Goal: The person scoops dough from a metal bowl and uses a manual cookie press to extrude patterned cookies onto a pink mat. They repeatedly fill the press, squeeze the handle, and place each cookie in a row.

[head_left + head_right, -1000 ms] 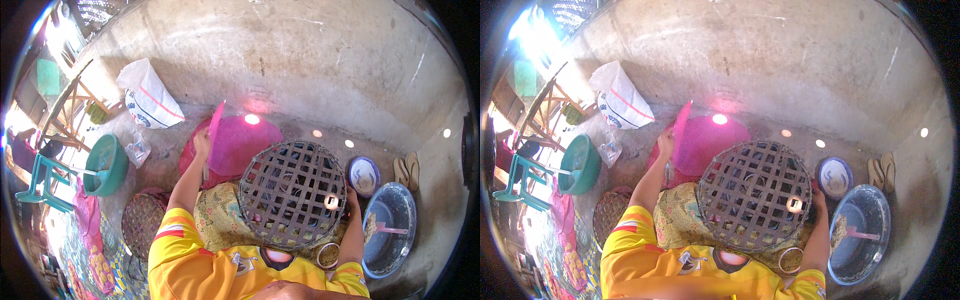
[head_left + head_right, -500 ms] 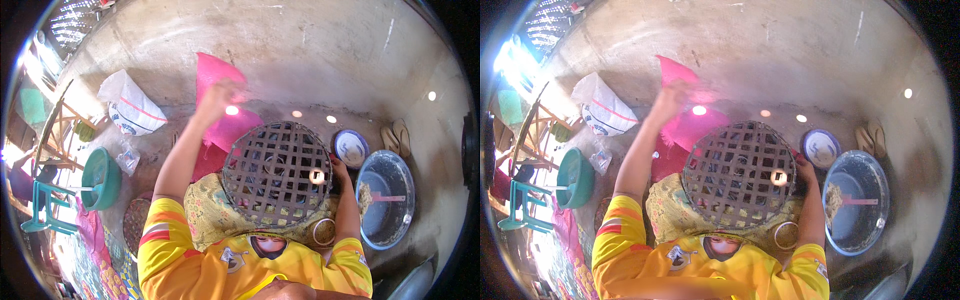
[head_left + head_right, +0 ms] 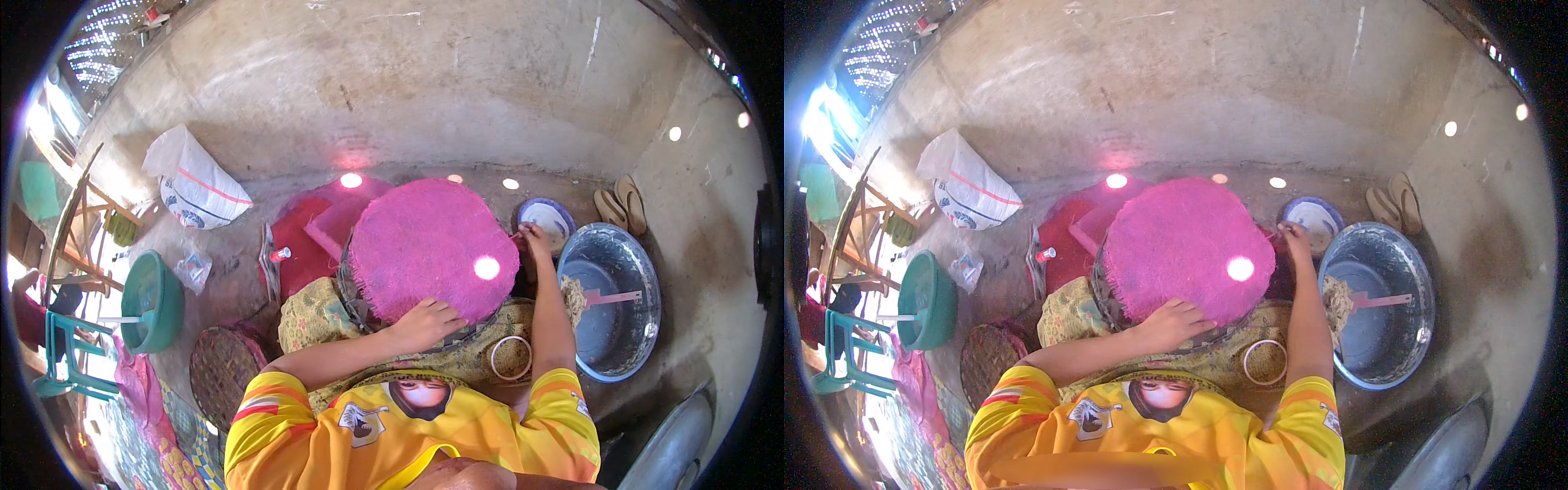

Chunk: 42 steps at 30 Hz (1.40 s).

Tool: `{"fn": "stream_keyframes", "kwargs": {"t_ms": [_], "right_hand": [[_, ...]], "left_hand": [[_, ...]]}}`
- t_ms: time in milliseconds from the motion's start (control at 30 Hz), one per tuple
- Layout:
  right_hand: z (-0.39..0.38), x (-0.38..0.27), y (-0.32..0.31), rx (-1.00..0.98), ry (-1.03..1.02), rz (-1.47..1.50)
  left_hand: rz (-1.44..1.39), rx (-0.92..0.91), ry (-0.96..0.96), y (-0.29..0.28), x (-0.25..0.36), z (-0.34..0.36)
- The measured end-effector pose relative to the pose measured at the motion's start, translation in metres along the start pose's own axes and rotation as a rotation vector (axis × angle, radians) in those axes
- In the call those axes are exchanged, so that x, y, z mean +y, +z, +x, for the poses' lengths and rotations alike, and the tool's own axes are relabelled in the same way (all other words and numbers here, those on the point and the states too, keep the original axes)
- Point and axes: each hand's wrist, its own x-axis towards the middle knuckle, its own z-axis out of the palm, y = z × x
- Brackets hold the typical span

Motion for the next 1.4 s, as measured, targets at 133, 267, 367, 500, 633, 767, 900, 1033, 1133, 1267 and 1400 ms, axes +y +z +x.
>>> {"fn": "stream_keyframes", "kwargs": {"t_ms": [133,267,367,500,633,767,900,1033,1133,1267,1400], "right_hand": [[-0.028,-0.066,-0.002,-0.026,-0.036,-0.076],[-0.074,-0.118,0.001,-0.119,-0.257,-0.226],[-0.128,-0.134,-0.004,-0.2,-0.4,-0.368],[-0.201,-0.135,-0.023,-0.255,-0.282,-0.594],[-0.249,-0.118,-0.039,-0.119,-0.16,-0.929],[-0.273,-0.087,-0.045,-0.115,0.004,-0.971],[-0.276,-0.065,-0.046,-0.081,-0.171,-0.877],[-0.269,-0.071,-0.045,-0.182,-0.187,-1.045],[-0.264,-0.096,-0.039,-0.138,-0.28,-1.132],[-0.25,-0.144,-0.011,0.069,-0.255,-1.138],[-0.218,-0.161,0.064,-0.073,-0.342,-0.932]], "left_hand": [[0.017,-0.063,0.009,-0.004,0.004,-0.02],[0.005,-0.019,-0.004,-0.008,0.007,-0.035],[-0.029,-0.003,-0.003,-0.007,0.009,-0.042],[-0.091,0.048,-0.07,-0.008,0.016,-0.048],[-0.064,0.238,-0.242,-0.02,0.004,-0.06],[-0.016,0.535,-0.643,-0.038,-0.081,-0.096],[0.205,0.81,-1.173,-0.043,-0.181,-0.182],[0.132,0.635,-1.854,-0.018,-0.231,-0.265],[0.031,0.516,-2.109,0.008,-0.243,-0.302],[-0.016,0.403,-2.18,0.043,-0.256,-0.323],[-0.032,0.389,-2.179,0.065,-0.276,-0.334]]}}
